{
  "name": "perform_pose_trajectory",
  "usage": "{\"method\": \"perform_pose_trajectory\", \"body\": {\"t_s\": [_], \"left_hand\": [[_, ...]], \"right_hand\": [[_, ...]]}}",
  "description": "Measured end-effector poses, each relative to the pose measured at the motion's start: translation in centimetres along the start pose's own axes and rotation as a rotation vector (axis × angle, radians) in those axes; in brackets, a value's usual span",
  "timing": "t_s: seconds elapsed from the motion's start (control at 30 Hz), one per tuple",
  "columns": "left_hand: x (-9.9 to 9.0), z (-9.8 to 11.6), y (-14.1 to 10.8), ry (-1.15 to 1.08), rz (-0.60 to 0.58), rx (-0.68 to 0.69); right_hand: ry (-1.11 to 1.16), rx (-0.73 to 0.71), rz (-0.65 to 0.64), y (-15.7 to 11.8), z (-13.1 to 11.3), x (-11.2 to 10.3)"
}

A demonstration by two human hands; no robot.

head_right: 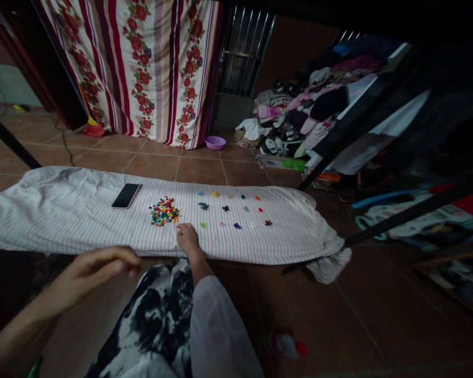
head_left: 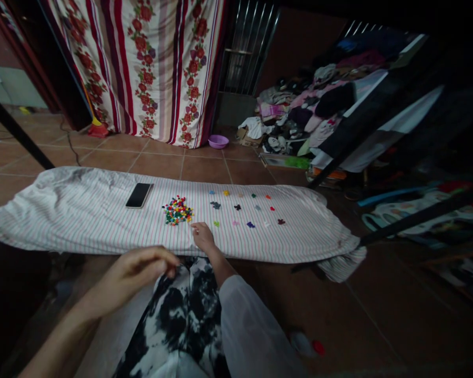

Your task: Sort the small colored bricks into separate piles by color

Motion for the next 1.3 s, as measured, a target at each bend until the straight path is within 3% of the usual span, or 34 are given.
{"method": "perform_pose_trajectory", "body": {"t_s": [0.07,0.13,0.27,0.37,0.53,0.7,0.93,1.3], "left_hand": [[-0.9,-2.9,3.6,0.348,0.007,-0.122],[-2.4,-6.0,7.3,0.643,0.166,-0.271],[-4.6,-10.7,12.8,1.023,0.315,-0.393],[-5.1,-13.1,14.2,1.087,0.363,-0.421],[-4.7,-16.0,13.3,1.172,0.347,-0.286],[-4.9,-17.2,13.5,1.217,0.422,-0.315],[-4.6,-17.2,14.1,1.252,0.46,-0.334],[-4.5,-17.1,14.0,1.279,0.458,-0.349]], "right_hand": [[0.017,-0.005,0.01,0.1,0.2,0.0],[0.029,-0.008,0.015,0.1,0.4,0.2],[0.034,-0.045,0.045,-0.2,0.6,0.8],[0.059,-0.079,0.079,-0.4,1.1,1.2],[0.169,-0.134,0.11,0.1,2.3,1.3],[0.156,-0.122,0.144,2.4,2.4,0.5],[-0.038,-0.134,0.038,5.8,0.5,0.0],[-0.198,-0.092,-0.149,7.0,-1.2,-1.1]]}}
Point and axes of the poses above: each hand's wrist, its own y-axis towards the middle knuckle, its own x-axis out of the palm, z = x × y, the point moved 2 cm from there along y, towards the middle knuckle, and after that the axes turned 13 degrees about -y, right-handed, at the moved point
